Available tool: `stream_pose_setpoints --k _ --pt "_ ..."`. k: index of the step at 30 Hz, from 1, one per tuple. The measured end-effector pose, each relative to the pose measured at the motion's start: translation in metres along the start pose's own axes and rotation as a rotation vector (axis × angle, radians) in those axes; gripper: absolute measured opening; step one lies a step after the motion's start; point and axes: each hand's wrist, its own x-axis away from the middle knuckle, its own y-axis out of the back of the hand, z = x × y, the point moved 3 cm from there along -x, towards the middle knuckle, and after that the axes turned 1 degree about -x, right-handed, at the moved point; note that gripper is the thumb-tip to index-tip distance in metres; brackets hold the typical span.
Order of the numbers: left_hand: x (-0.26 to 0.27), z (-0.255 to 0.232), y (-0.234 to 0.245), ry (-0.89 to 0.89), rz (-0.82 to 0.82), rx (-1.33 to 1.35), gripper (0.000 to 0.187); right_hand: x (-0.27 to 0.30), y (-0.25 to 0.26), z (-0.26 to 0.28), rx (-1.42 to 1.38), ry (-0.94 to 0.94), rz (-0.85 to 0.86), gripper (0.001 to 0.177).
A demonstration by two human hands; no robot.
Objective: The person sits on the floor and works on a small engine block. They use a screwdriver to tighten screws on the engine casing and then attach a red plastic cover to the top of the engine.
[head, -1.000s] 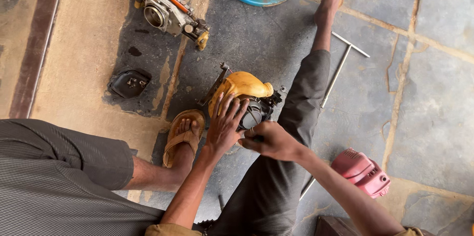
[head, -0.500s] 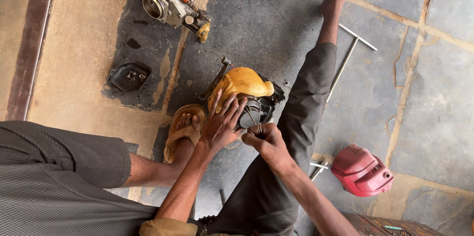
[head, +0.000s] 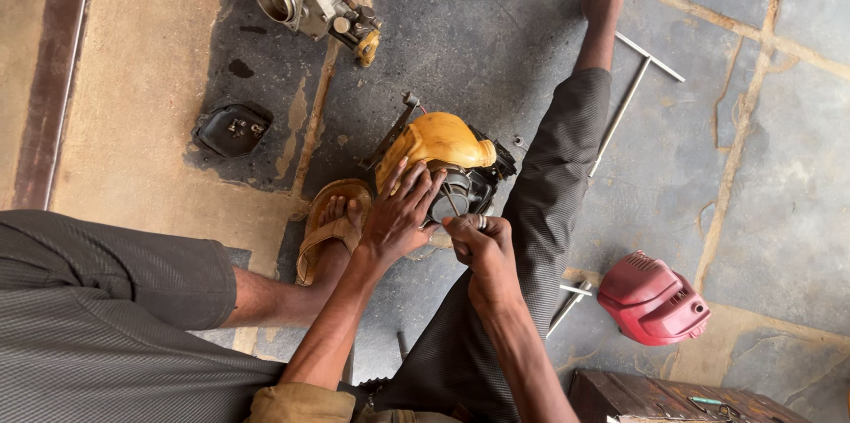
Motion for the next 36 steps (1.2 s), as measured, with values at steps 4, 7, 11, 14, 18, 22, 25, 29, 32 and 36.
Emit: stream_pose_setpoints --k 4,7,11,14,18,22,25,29,32,36 --pt "0.002 0.001 0.002 -0.013 -0.006 0.028 0.113 0.005 -0.006 0.005 -0.063 -0.025 -0.08 0.039" --pt "0.0 0.001 0.004 -0.028 -0.013 0.015 0.114 0.009 -0.008 0.003 -0.092 -0.09 -0.133 0.035" --pt "-0.004 0.002 0.005 -0.012 -0.017 0.062 0.115 0.002 -0.002 0.003 0.075 0.049 0.038 0.047" --pt "-0.012 -0.001 -0.001 0.014 -0.002 0.073 0.117 -0.007 0.012 0.008 0.316 0.074 0.179 0.044" --pt "-0.016 -0.01 -0.005 0.077 -0.034 0.126 0.12 -0.014 0.024 0.038 0.569 0.188 0.38 0.026" --pt "-0.015 -0.012 -0.006 0.102 -0.078 0.147 0.119 -0.01 0.007 0.07 0.802 0.458 0.353 0.018" --pt "-0.019 -0.011 -0.012 0.128 -0.085 0.181 0.119 0.006 -0.007 0.089 1.029 0.882 0.2 0.019" --pt "-0.025 -0.005 -0.02 0.14 -0.119 0.221 0.123 -0.008 0.007 0.076 1.135 0.258 0.159 0.022" --pt "-0.025 -0.005 -0.022 0.138 -0.133 0.222 0.122 -0.018 0.021 0.063 1.186 -0.069 0.286 0.03" --pt "-0.02 -0.01 -0.026 0.167 -0.142 0.195 0.124 -0.019 0.014 0.068 1.191 0.532 0.363 0.033"
